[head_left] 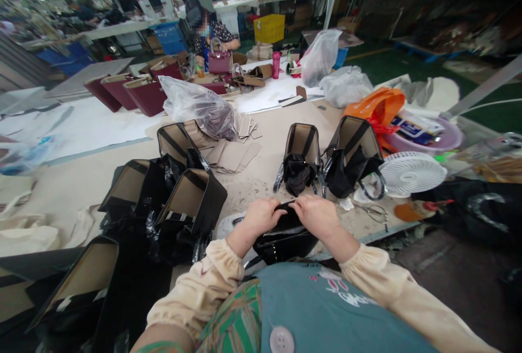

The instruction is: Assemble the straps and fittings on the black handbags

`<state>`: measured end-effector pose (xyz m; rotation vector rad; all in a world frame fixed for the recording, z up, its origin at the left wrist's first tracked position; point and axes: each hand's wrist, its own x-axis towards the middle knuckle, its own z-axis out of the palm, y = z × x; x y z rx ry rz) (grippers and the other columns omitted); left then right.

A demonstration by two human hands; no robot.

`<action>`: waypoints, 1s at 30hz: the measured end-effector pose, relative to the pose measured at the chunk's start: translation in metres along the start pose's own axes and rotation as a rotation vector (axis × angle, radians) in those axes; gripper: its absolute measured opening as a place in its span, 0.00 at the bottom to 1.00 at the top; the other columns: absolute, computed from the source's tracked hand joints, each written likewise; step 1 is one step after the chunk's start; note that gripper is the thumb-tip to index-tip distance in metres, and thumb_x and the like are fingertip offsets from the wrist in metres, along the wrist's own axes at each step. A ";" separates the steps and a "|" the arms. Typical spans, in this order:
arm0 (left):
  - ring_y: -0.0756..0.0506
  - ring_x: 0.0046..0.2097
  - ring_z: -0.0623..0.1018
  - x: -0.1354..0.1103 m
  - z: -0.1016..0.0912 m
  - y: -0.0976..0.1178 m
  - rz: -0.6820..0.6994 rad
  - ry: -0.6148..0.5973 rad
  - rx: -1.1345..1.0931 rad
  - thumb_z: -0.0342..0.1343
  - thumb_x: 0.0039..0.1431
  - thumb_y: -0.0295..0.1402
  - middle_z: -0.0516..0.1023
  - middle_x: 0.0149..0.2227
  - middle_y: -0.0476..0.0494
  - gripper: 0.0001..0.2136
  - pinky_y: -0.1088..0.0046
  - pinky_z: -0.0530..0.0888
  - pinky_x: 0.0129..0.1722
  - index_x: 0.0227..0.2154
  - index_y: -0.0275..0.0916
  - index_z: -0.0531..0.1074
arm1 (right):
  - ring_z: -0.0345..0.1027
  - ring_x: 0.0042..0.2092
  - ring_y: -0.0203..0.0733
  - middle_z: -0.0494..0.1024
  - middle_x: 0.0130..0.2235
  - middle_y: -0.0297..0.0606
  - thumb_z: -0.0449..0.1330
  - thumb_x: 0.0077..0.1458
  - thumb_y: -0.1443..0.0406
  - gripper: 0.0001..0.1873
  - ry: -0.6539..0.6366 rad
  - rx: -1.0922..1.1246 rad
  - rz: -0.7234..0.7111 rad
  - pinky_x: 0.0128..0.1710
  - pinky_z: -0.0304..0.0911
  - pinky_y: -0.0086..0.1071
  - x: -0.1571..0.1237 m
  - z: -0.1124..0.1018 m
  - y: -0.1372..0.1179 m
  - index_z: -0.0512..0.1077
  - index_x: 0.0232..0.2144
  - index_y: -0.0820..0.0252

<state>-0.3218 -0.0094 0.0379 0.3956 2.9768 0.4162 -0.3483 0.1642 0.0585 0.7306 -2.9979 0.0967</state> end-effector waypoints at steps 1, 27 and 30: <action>0.45 0.37 0.75 0.001 0.000 0.001 -0.012 -0.010 0.008 0.44 0.61 0.42 0.77 0.35 0.44 0.15 0.73 0.69 0.37 0.35 0.40 0.73 | 0.68 0.33 0.39 0.75 0.30 0.38 0.51 0.58 0.57 0.16 -0.006 0.005 -0.021 0.29 0.51 0.30 -0.001 -0.001 0.002 0.71 0.26 0.59; 0.45 0.40 0.75 0.033 0.004 -0.021 -0.123 -0.078 -0.031 0.46 0.59 0.42 0.77 0.37 0.43 0.15 0.72 0.68 0.38 0.33 0.40 0.74 | 0.63 0.35 0.39 0.72 0.28 0.37 0.52 0.57 0.65 0.10 -0.027 0.039 -0.234 0.36 0.52 0.31 -0.027 -0.016 0.020 0.72 0.27 0.58; 0.44 0.40 0.75 0.031 0.005 -0.020 -0.120 -0.055 -0.031 0.45 0.60 0.42 0.77 0.37 0.43 0.15 0.71 0.69 0.39 0.33 0.40 0.74 | 0.63 0.36 0.39 0.72 0.29 0.37 0.52 0.57 0.65 0.11 -0.027 0.017 -0.176 0.36 0.52 0.31 -0.026 -0.018 0.018 0.71 0.27 0.59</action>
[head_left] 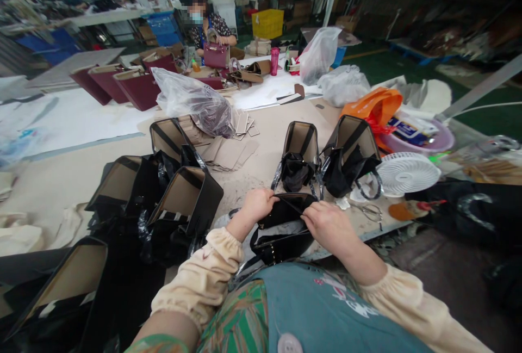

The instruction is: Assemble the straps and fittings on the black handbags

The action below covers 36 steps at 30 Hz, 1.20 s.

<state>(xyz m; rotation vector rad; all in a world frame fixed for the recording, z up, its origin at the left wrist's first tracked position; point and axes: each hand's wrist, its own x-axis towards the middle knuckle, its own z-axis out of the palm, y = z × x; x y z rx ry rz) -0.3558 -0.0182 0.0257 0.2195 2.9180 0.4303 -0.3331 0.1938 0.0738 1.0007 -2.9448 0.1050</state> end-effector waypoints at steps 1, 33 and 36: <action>0.44 0.40 0.75 -0.001 0.000 0.000 -0.002 0.003 -0.001 0.45 0.60 0.42 0.77 0.37 0.43 0.15 0.71 0.69 0.39 0.33 0.40 0.74 | 0.63 0.36 0.40 0.73 0.29 0.37 0.52 0.57 0.64 0.10 0.004 -0.005 0.026 0.36 0.52 0.31 0.001 -0.001 -0.001 0.71 0.27 0.59; 0.45 0.39 0.75 -0.015 0.001 0.008 -0.006 0.036 -0.015 0.46 0.60 0.42 0.78 0.36 0.44 0.14 0.72 0.69 0.40 0.33 0.41 0.75 | 0.66 0.34 0.41 0.75 0.30 0.41 0.51 0.56 0.63 0.13 0.108 -0.135 0.175 0.33 0.51 0.32 0.033 0.013 0.000 0.72 0.26 0.61; 0.45 0.38 0.76 -0.015 0.001 0.008 -0.001 0.040 0.001 0.45 0.60 0.42 0.78 0.35 0.44 0.15 0.71 0.69 0.39 0.33 0.41 0.75 | 0.66 0.34 0.42 0.75 0.29 0.40 0.51 0.57 0.62 0.14 0.111 -0.138 0.167 0.33 0.51 0.32 0.033 0.014 0.001 0.72 0.26 0.61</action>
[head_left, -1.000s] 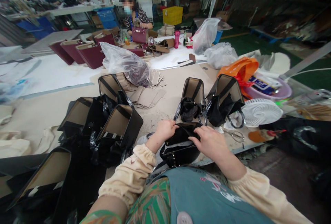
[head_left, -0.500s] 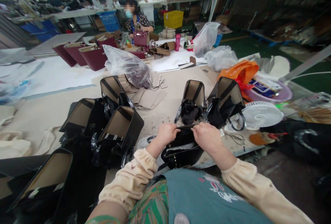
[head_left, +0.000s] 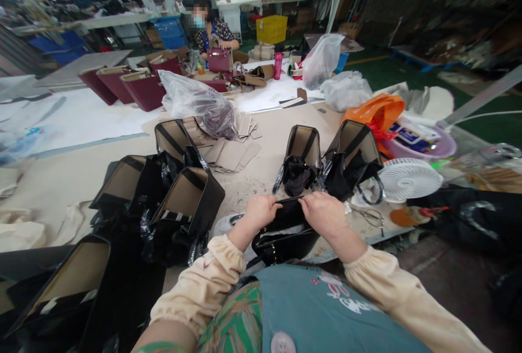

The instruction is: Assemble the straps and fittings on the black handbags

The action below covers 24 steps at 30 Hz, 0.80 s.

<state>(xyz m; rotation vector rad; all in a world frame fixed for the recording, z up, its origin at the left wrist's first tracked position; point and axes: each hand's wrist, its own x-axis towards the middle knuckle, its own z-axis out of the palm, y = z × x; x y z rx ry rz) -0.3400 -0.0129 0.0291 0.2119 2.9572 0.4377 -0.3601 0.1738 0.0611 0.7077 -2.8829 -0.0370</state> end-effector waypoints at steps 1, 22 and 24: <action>0.45 0.38 0.76 0.000 0.000 0.000 0.002 0.001 0.002 0.45 0.60 0.42 0.78 0.35 0.44 0.15 0.71 0.69 0.38 0.33 0.41 0.75 | 0.66 0.34 0.42 0.75 0.29 0.40 0.50 0.57 0.62 0.14 0.002 -0.002 -0.002 0.33 0.51 0.32 0.000 0.001 0.000 0.72 0.26 0.61; 0.44 0.38 0.76 -0.005 -0.013 0.009 0.096 -0.025 -0.006 0.47 0.58 0.46 0.78 0.36 0.46 0.15 0.71 0.70 0.36 0.37 0.44 0.73 | 0.66 0.35 0.42 0.74 0.29 0.41 0.51 0.57 0.62 0.13 0.000 0.036 0.025 0.33 0.51 0.32 -0.001 0.002 0.003 0.71 0.25 0.61; 0.44 0.38 0.76 -0.003 -0.016 0.013 0.115 -0.033 -0.008 0.44 0.60 0.46 0.78 0.35 0.45 0.16 0.71 0.70 0.36 0.37 0.45 0.73 | 0.66 0.35 0.42 0.74 0.29 0.40 0.51 0.57 0.62 0.13 -0.001 0.047 0.017 0.34 0.52 0.32 -0.001 0.002 0.004 0.71 0.26 0.60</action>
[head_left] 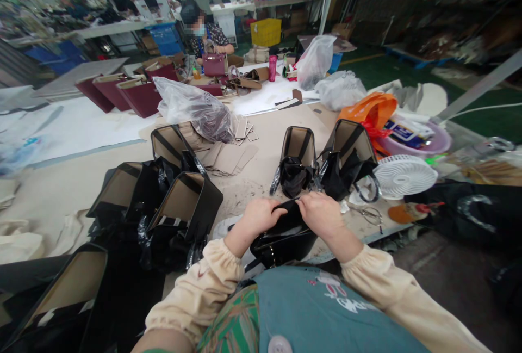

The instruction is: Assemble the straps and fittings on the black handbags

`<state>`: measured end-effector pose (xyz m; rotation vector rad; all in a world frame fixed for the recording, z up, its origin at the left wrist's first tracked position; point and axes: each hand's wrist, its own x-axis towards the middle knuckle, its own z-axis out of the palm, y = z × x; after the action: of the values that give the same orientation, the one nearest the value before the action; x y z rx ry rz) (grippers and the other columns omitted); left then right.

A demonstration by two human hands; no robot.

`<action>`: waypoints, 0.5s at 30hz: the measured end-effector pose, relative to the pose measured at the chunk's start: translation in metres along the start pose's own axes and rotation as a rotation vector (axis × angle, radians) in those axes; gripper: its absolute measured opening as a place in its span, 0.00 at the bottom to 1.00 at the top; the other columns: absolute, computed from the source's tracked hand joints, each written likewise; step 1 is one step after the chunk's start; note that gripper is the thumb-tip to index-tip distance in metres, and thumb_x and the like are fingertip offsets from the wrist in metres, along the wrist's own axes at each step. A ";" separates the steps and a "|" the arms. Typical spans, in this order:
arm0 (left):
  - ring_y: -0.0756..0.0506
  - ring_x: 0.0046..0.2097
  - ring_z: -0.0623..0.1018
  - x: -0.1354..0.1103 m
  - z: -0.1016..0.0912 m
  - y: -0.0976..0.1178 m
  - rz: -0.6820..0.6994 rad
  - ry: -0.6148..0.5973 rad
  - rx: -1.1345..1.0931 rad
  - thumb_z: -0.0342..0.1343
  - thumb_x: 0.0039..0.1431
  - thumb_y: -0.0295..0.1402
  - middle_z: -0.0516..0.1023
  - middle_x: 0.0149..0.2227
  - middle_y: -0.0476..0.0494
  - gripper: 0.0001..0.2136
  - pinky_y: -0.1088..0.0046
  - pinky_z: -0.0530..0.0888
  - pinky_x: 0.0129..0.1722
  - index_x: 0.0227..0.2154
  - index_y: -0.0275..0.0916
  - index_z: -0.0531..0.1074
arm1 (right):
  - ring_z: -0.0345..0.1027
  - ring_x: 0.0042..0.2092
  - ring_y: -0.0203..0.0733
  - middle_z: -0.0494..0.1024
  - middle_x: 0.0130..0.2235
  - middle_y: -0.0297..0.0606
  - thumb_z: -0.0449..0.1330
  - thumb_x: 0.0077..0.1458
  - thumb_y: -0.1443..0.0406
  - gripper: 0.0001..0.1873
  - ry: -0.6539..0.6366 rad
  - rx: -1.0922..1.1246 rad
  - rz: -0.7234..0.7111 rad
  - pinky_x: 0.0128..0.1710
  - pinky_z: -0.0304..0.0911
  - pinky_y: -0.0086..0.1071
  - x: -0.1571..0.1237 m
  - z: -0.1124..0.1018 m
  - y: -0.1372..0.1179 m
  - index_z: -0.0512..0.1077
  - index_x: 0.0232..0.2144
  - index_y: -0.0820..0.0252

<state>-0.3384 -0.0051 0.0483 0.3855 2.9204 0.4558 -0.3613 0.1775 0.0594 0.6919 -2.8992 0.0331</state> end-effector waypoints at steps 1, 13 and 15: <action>0.44 0.38 0.76 0.002 -0.001 0.002 -0.009 -0.008 0.011 0.42 0.61 0.45 0.78 0.35 0.45 0.17 0.71 0.70 0.36 0.37 0.44 0.73 | 0.66 0.35 0.42 0.74 0.29 0.40 0.50 0.57 0.62 0.13 -0.001 0.005 -0.002 0.34 0.52 0.32 0.000 0.000 0.000 0.71 0.26 0.60; 0.43 0.38 0.77 0.007 -0.003 0.020 -0.026 -0.082 0.156 0.44 0.60 0.39 0.78 0.34 0.41 0.14 0.68 0.72 0.37 0.36 0.40 0.72 | 0.65 0.35 0.41 0.73 0.29 0.39 0.52 0.56 0.63 0.11 -0.002 0.046 -0.013 0.34 0.51 0.32 -0.004 -0.001 0.003 0.71 0.26 0.60; 0.43 0.38 0.77 0.012 -0.006 0.022 0.002 -0.088 0.150 0.44 0.60 0.42 0.78 0.34 0.42 0.14 0.68 0.72 0.38 0.38 0.41 0.72 | 0.65 0.35 0.41 0.73 0.29 0.39 0.53 0.56 0.64 0.11 -0.002 0.051 -0.031 0.34 0.51 0.32 -0.004 -0.002 0.003 0.71 0.26 0.61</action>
<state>-0.3461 0.0172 0.0599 0.4176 2.8774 0.2145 -0.3585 0.1822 0.0605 0.7453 -2.8981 0.1033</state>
